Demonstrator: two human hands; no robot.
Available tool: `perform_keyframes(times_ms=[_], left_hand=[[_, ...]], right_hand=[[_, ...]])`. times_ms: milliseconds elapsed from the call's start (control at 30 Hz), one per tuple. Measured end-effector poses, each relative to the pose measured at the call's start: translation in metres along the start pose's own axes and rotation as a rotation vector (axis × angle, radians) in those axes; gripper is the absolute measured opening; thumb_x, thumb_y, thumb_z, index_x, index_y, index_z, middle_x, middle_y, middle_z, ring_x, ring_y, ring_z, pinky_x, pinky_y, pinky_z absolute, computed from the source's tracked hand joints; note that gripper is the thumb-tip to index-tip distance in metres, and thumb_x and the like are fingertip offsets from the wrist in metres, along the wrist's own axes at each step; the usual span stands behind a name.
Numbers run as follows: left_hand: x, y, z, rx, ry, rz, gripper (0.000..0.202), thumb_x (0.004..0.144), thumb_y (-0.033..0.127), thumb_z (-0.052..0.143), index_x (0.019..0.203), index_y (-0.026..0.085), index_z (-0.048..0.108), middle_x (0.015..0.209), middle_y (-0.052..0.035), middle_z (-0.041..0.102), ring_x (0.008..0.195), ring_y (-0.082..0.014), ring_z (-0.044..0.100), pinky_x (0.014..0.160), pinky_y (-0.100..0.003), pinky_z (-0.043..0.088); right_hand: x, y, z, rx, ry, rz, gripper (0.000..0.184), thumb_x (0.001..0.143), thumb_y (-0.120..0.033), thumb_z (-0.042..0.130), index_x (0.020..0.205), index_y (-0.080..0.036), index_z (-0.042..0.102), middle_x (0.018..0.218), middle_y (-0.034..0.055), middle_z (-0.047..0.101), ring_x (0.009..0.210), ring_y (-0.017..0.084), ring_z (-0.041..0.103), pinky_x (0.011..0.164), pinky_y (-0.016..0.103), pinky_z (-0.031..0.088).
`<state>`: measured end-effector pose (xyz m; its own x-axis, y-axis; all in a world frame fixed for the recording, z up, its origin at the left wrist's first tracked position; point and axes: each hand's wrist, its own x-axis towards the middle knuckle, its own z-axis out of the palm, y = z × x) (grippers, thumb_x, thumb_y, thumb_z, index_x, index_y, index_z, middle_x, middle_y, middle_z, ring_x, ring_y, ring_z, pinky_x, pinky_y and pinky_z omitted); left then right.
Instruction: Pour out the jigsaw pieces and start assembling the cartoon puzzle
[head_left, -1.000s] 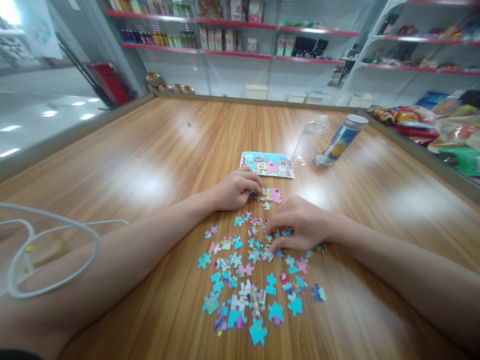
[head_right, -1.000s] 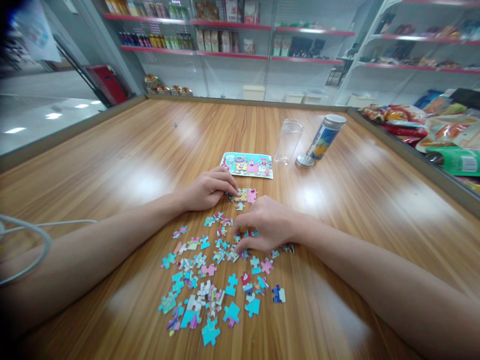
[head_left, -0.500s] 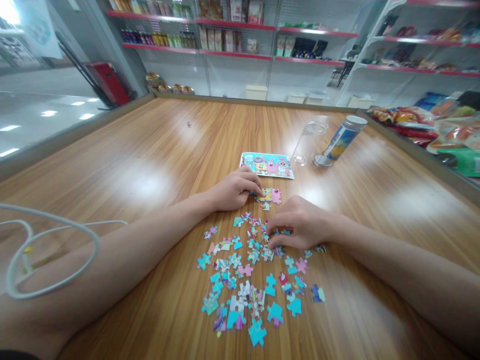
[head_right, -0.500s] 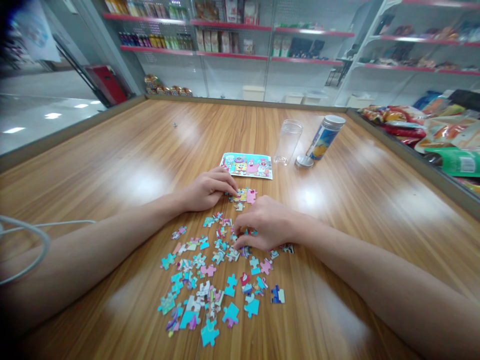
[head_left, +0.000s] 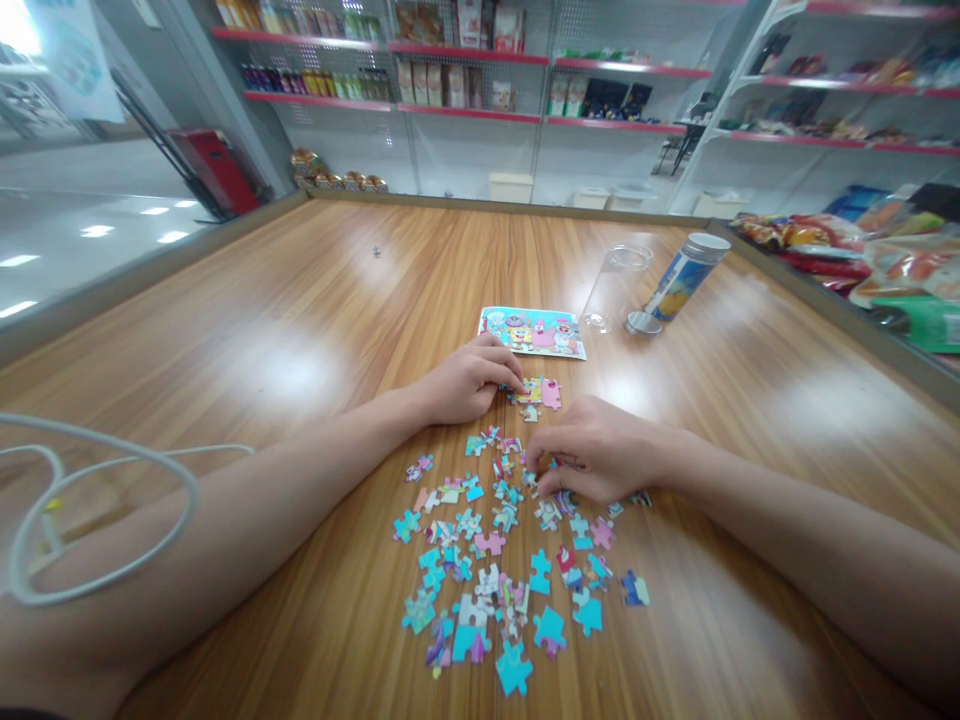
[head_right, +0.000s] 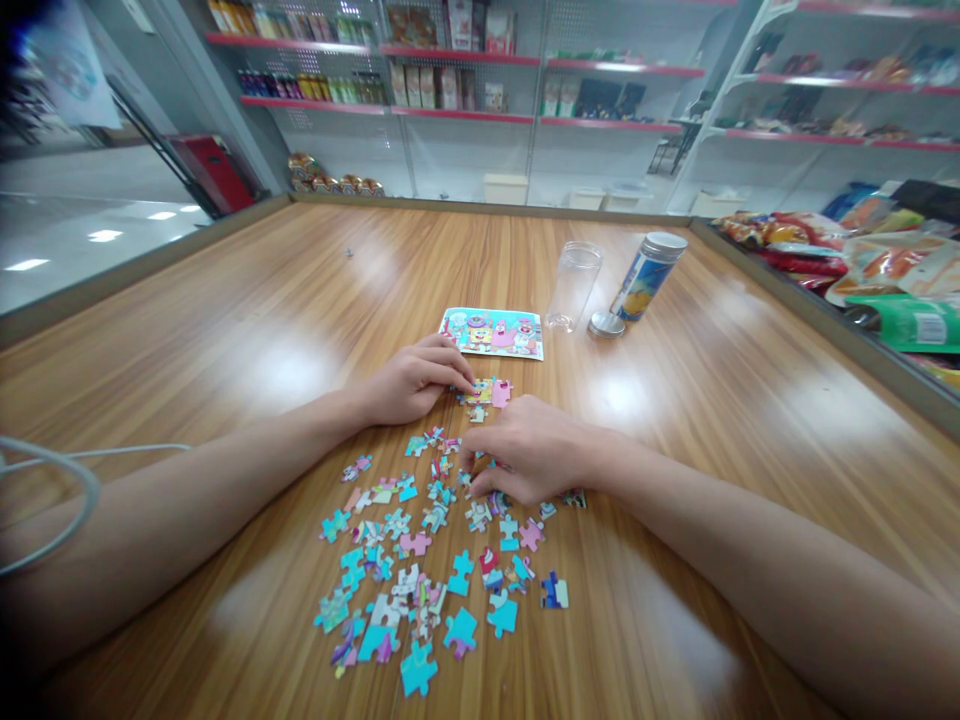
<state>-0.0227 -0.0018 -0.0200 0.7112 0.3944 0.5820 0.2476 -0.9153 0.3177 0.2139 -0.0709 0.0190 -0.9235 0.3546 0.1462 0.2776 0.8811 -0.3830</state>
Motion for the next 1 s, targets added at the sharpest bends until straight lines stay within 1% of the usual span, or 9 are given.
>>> perform_keyframes(times_ms=[133, 233, 333, 400, 467, 567, 700, 867, 1000], left_hand=[[0.0, 0.0, 0.0, 0.002, 0.004, 0.002, 0.044, 0.075, -0.007, 0.048, 0.092, 0.021, 0.078, 0.095, -0.0033, 0.074, 0.095, -0.0187, 0.058, 0.092, -0.04, 0.051], [0.0, 0.001, 0.0, 0.0, 0.005, 0.005, 0.043, 0.074, -0.007, 0.049, 0.091, 0.021, 0.077, 0.095, -0.0035, 0.073, 0.094, -0.0187, 0.058, 0.092, -0.04, 0.051], [0.0, 0.001, 0.0, 0.001, 0.001, 0.004, 0.043, 0.074, -0.006, 0.049, 0.09, 0.021, 0.077, 0.096, -0.0035, 0.074, 0.094, -0.0185, 0.059, 0.093, -0.04, 0.051], [0.0, 0.001, 0.0, 0.002, -0.001, 0.001, 0.043, 0.074, -0.006, 0.048, 0.09, 0.021, 0.077, 0.095, -0.0037, 0.074, 0.093, -0.0184, 0.059, 0.094, -0.041, 0.051], [0.0, 0.001, 0.0, 0.006, -0.003, 0.0, 0.043, 0.074, -0.006, 0.048, 0.09, 0.021, 0.077, 0.095, -0.0039, 0.074, 0.093, -0.0184, 0.06, 0.094, -0.042, 0.05], [0.0, 0.001, -0.001, 0.008, -0.005, 0.001, 0.043, 0.075, -0.006, 0.048, 0.09, 0.021, 0.077, 0.096, -0.0037, 0.074, 0.093, -0.0183, 0.06, 0.095, -0.042, 0.05], [0.0, 0.001, -0.001, 0.011, -0.012, -0.008, 0.043, 0.075, -0.005, 0.048, 0.09, 0.022, 0.077, 0.095, -0.0034, 0.074, 0.093, -0.0182, 0.06, 0.095, -0.042, 0.05], [0.001, 0.002, -0.001, 0.005, -0.015, -0.004, 0.044, 0.074, -0.006, 0.047, 0.09, 0.021, 0.077, 0.096, -0.0041, 0.074, 0.093, -0.0184, 0.06, 0.093, -0.042, 0.051], [0.001, 0.003, -0.002, 0.003, -0.019, -0.011, 0.044, 0.074, -0.005, 0.047, 0.09, 0.021, 0.077, 0.096, -0.0044, 0.074, 0.093, -0.0185, 0.06, 0.092, -0.041, 0.051]], right_hand=[[-0.003, 0.009, 0.001, -0.141, 0.101, 0.044, 0.021, 0.091, -0.04, 0.065, 0.097, -0.02, 0.069, 0.058, -0.0034, 0.06, 0.051, 0.01, 0.052, 0.054, 0.024, 0.031], [-0.003, 0.018, 0.003, -0.224, 0.203, 0.101, 0.021, 0.091, -0.038, 0.064, 0.1, -0.019, 0.069, 0.057, -0.0032, 0.059, 0.051, 0.011, 0.054, 0.054, 0.024, 0.031], [-0.003, 0.024, 0.006, -0.262, 0.269, 0.158, 0.021, 0.091, -0.036, 0.063, 0.101, -0.018, 0.069, 0.056, -0.003, 0.059, 0.051, 0.011, 0.055, 0.053, 0.023, 0.031], [-0.003, 0.025, 0.007, -0.27, 0.298, 0.155, 0.02, 0.091, -0.034, 0.063, 0.101, -0.018, 0.069, 0.054, -0.0036, 0.058, 0.049, 0.011, 0.055, 0.052, 0.023, 0.031], [-0.003, 0.025, 0.007, -0.263, 0.326, 0.121, 0.018, 0.091, -0.029, 0.061, 0.102, -0.018, 0.07, 0.054, -0.004, 0.057, 0.048, 0.01, 0.054, 0.051, 0.023, 0.031], [-0.004, 0.024, 0.005, -0.215, 0.316, 0.049, 0.017, 0.091, -0.026, 0.06, 0.101, -0.02, 0.071, 0.057, -0.0038, 0.059, 0.05, 0.009, 0.055, 0.052, 0.022, 0.033], [-0.004, 0.023, 0.004, -0.203, 0.263, 0.022, 0.015, 0.09, -0.031, 0.063, 0.096, -0.021, 0.073, 0.059, -0.0033, 0.061, 0.051, 0.009, 0.054, 0.053, 0.022, 0.034], [-0.003, 0.025, 0.008, -0.215, 0.297, 0.094, 0.016, 0.09, -0.029, 0.062, 0.091, -0.019, 0.074, 0.057, -0.0022, 0.061, 0.051, 0.009, 0.054, 0.052, 0.022, 0.033], [-0.001, 0.028, 0.01, -0.262, 0.316, 0.187, 0.02, 0.092, -0.032, 0.06, 0.096, -0.019, 0.075, 0.059, -0.0004, 0.064, 0.051, 0.01, 0.057, 0.052, 0.023, 0.032]])
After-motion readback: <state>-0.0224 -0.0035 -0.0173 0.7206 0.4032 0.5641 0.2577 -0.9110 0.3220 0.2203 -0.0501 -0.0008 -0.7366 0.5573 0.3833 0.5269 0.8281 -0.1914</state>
